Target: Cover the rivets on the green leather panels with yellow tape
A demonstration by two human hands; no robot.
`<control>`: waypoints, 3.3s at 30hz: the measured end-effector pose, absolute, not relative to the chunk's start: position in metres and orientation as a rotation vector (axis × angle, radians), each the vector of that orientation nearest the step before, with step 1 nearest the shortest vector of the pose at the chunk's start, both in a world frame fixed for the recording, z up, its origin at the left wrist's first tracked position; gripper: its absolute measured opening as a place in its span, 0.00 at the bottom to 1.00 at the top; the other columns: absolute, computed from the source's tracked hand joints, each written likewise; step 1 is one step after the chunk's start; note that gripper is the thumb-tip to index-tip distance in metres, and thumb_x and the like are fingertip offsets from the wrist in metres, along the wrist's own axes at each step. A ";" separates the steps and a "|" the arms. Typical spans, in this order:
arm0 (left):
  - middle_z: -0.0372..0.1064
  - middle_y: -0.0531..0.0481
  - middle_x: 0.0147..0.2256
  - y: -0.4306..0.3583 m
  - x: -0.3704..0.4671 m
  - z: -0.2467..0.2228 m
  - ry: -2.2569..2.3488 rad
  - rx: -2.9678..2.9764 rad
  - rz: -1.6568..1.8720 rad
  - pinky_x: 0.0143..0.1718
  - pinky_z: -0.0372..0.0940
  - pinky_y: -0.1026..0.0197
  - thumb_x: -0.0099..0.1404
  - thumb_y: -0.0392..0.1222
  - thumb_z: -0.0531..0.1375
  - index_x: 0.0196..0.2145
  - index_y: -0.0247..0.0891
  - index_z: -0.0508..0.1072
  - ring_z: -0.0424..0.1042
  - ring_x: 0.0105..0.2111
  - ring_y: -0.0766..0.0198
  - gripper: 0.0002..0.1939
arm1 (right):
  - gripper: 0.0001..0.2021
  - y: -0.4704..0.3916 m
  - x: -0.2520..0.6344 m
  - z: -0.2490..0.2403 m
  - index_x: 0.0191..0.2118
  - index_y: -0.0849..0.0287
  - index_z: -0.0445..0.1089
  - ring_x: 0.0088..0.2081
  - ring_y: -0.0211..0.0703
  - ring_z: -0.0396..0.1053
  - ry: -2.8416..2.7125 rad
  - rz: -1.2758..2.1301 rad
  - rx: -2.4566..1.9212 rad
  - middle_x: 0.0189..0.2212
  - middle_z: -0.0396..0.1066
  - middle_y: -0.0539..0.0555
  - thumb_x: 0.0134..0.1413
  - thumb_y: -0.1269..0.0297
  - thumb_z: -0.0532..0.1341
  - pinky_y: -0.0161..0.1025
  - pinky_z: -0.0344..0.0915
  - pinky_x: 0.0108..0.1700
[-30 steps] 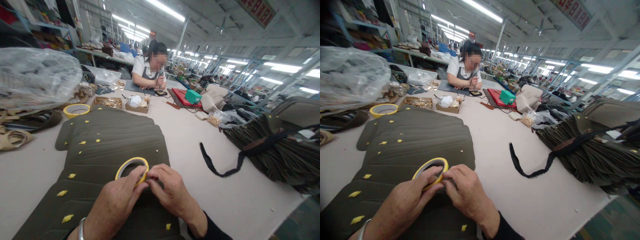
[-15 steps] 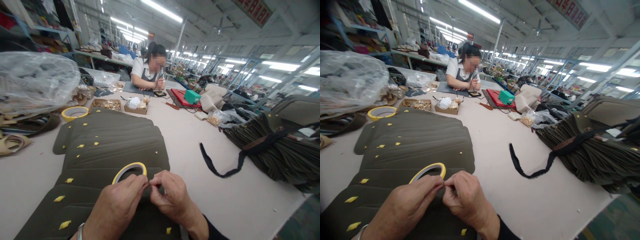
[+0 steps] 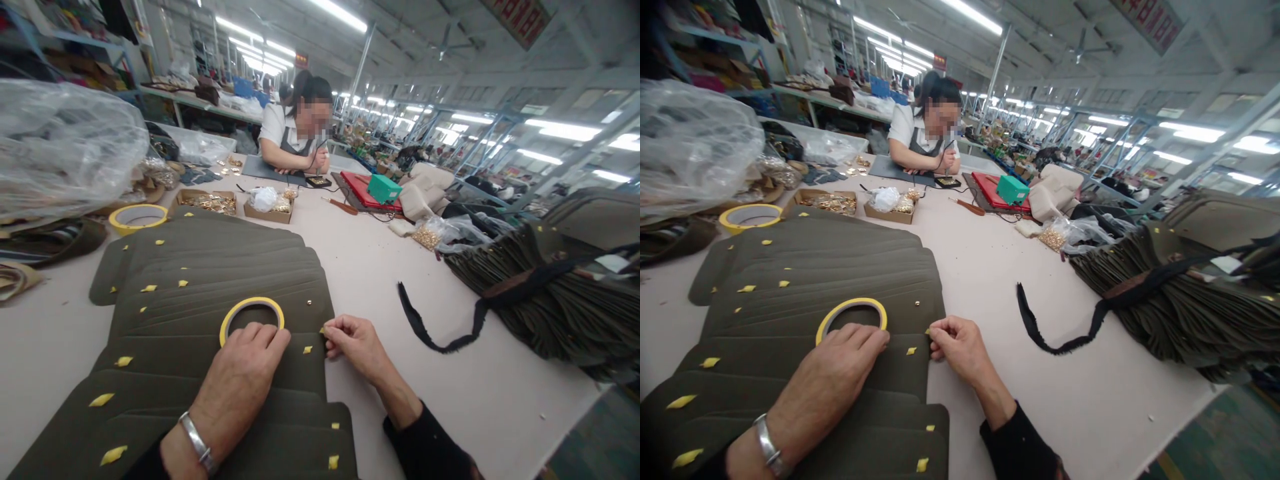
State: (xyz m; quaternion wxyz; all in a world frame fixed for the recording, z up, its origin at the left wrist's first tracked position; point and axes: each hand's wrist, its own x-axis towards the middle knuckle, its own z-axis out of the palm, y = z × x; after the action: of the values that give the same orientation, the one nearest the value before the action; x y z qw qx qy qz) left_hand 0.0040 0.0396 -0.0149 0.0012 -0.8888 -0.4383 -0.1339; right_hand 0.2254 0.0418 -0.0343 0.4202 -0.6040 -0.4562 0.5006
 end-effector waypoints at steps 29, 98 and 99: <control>0.67 0.49 0.34 0.036 0.008 -0.021 -1.451 -2.956 -0.261 0.39 0.59 0.50 0.70 0.33 0.49 0.39 0.41 0.68 0.64 0.35 0.55 0.09 | 0.15 0.026 0.216 -0.028 0.51 0.59 0.65 0.25 0.39 0.70 -1.947 0.585 -1.672 0.22 0.71 0.45 0.57 0.71 0.60 0.35 0.64 0.31; 0.70 0.49 0.35 0.031 0.015 -0.012 -1.495 -2.952 -0.189 0.34 0.69 0.57 0.65 0.26 0.52 0.38 0.41 0.69 0.70 0.36 0.57 0.12 | 0.07 0.068 0.191 -0.021 0.32 0.58 0.74 0.30 0.43 0.74 -1.897 0.386 -1.670 0.28 0.77 0.53 0.56 0.71 0.58 0.37 0.66 0.35; 0.70 0.49 0.36 0.031 0.015 -0.012 -1.493 -2.959 -0.189 0.34 0.70 0.56 0.65 0.26 0.52 0.38 0.40 0.69 0.70 0.36 0.56 0.12 | 0.07 0.068 0.193 -0.022 0.35 0.58 0.74 0.30 0.43 0.74 -1.933 0.367 -1.671 0.28 0.77 0.53 0.56 0.71 0.58 0.37 0.66 0.35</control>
State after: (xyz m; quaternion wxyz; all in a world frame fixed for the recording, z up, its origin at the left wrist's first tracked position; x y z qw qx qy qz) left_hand 0.0150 0.0308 -0.0117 -0.0888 -0.8878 -0.4480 -0.0567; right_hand 0.1931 0.0678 -0.0215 0.2763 -0.6220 -0.7198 0.1366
